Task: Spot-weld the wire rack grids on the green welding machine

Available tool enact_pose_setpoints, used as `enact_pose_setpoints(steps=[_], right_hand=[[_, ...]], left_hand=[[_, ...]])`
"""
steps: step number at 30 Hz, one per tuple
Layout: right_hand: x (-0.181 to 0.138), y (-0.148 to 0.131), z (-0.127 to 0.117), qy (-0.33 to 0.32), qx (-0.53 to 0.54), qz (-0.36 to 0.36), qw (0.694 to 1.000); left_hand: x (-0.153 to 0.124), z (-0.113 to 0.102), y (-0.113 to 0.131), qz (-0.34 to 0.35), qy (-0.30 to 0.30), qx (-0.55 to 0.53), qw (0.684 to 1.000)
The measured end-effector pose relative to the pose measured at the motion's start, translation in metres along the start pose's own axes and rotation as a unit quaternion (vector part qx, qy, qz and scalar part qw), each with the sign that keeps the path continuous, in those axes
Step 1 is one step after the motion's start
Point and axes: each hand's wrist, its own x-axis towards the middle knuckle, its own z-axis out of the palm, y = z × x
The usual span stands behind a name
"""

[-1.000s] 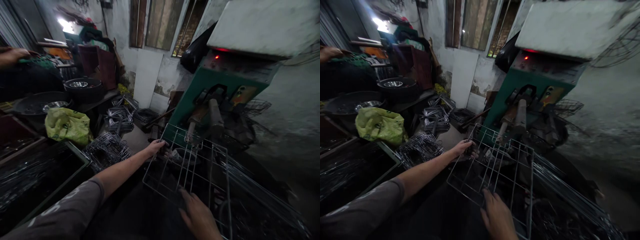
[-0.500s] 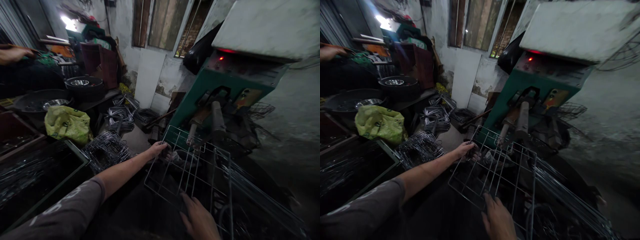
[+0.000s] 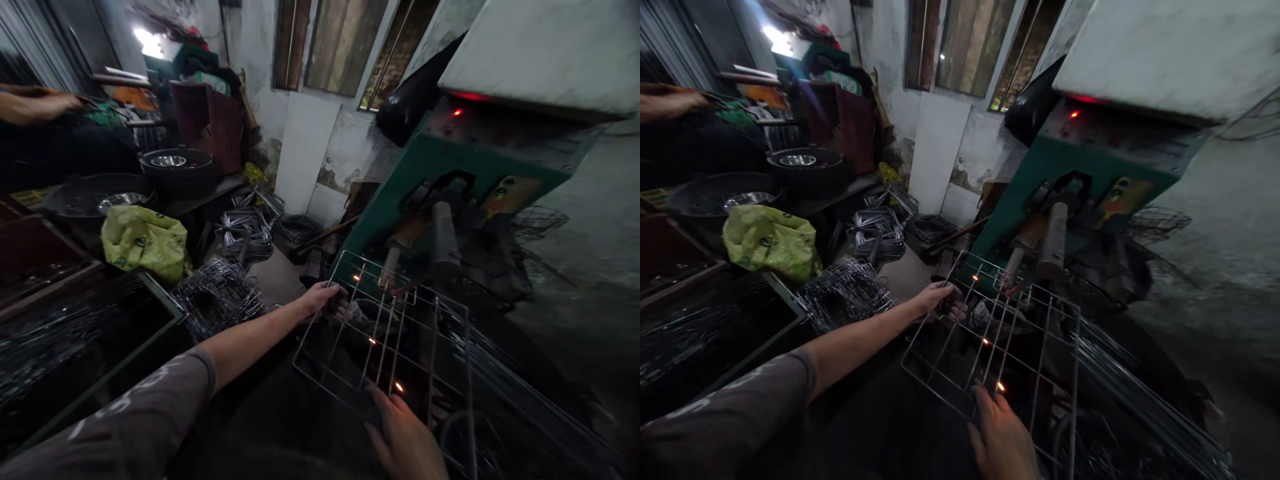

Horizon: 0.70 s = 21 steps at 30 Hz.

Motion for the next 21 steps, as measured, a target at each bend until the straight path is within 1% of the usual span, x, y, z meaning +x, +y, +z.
enact_pose_setpoints(steps=[4,6,8,10,13,15,18,21], right_hand=[[0.006,0.001,-0.007,0.01,-0.03,0.035,0.999],[0.013,0.004,-0.013,-0.003,-0.038,0.055,0.998],[0.018,0.007,-0.018,-0.032,-0.033,0.059,0.997],[0.02,0.01,-0.021,-0.047,-0.031,0.055,0.997],[0.019,0.009,-0.026,-0.053,-0.03,0.018,0.998],[0.02,0.006,-0.035,-0.063,-0.033,0.001,0.997],[0.032,0.004,-0.053,-0.072,-0.064,0.025,0.995],[0.05,0.015,-0.071,-0.047,-0.079,0.036,0.995]], left_hand=[[0.003,0.002,0.002,0.023,0.019,-0.016,0.999],[0.007,0.002,0.005,0.035,0.028,-0.016,0.999],[0.01,0.001,0.008,0.039,0.026,-0.012,0.999],[0.009,0.001,0.01,0.038,0.014,-0.008,0.999],[0.004,-0.002,0.009,0.039,0.004,-0.016,0.999],[0.001,-0.004,0.008,0.051,0.017,-0.028,0.998],[0.002,-0.008,0.011,0.076,0.054,-0.043,0.995],[0.009,-0.01,0.019,0.1,0.074,-0.057,0.991]])
